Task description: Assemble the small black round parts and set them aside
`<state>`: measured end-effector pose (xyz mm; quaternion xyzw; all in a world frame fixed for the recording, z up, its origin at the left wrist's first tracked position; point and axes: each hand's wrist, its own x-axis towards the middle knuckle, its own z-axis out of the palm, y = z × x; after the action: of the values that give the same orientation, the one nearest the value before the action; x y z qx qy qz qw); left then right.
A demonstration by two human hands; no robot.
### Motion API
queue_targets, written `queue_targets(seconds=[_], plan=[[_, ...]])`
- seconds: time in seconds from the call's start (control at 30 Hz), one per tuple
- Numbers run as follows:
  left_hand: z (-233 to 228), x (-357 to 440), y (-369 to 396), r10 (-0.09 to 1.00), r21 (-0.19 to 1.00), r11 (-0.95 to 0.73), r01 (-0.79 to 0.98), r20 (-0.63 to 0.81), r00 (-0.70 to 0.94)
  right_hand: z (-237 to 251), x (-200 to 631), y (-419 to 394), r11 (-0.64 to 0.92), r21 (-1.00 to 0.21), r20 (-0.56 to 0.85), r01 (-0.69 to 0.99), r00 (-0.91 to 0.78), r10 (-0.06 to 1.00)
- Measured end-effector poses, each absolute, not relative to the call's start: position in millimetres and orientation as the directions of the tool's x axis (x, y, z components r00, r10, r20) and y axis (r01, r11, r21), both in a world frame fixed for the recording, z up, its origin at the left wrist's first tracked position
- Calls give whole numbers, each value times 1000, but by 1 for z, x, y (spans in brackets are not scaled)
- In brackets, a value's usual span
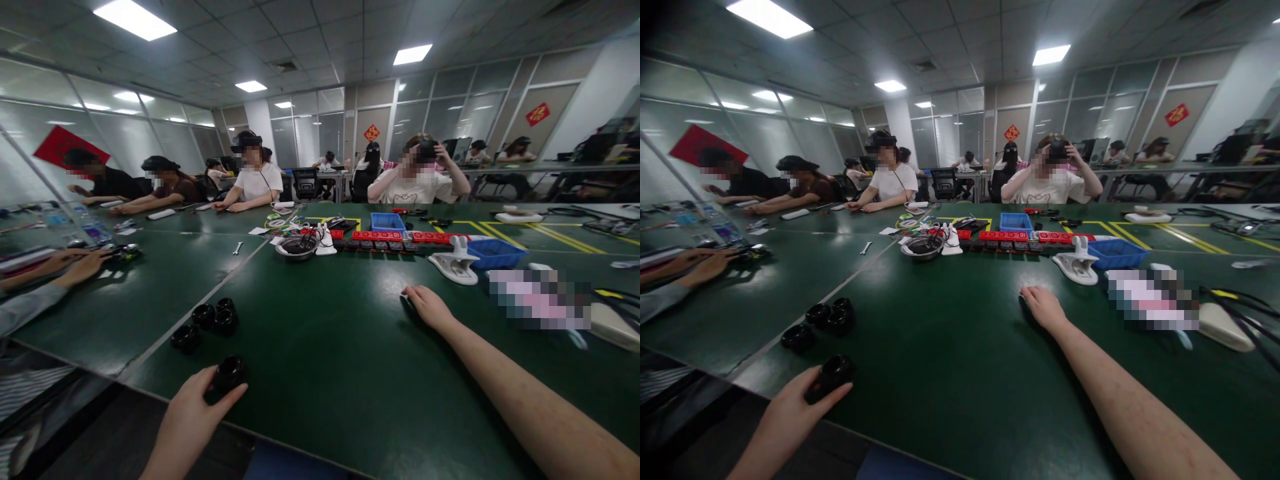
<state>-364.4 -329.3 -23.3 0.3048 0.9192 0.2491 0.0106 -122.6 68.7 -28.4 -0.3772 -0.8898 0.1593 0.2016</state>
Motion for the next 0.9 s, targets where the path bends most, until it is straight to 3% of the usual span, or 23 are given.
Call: queue_targets(seconds=[0.23,0.33,0.57,0.9], plan=[[-7,-307,-274,891,559,375,739,4,-455,-30,-120,69,674,-421,251,607,-636,730],[4,-291,-238,956,564,256,785,-29,-290,-31,-119,68,680,-408,256,609,-639,725],[1,-274,-139,992,513,85,854,39,-121,-31,-118,67,706,-373,288,602,-648,705],[-8,-275,-40,979,508,98,856,107,-176,-29,-120,72,679,-465,282,568,-632,721]])
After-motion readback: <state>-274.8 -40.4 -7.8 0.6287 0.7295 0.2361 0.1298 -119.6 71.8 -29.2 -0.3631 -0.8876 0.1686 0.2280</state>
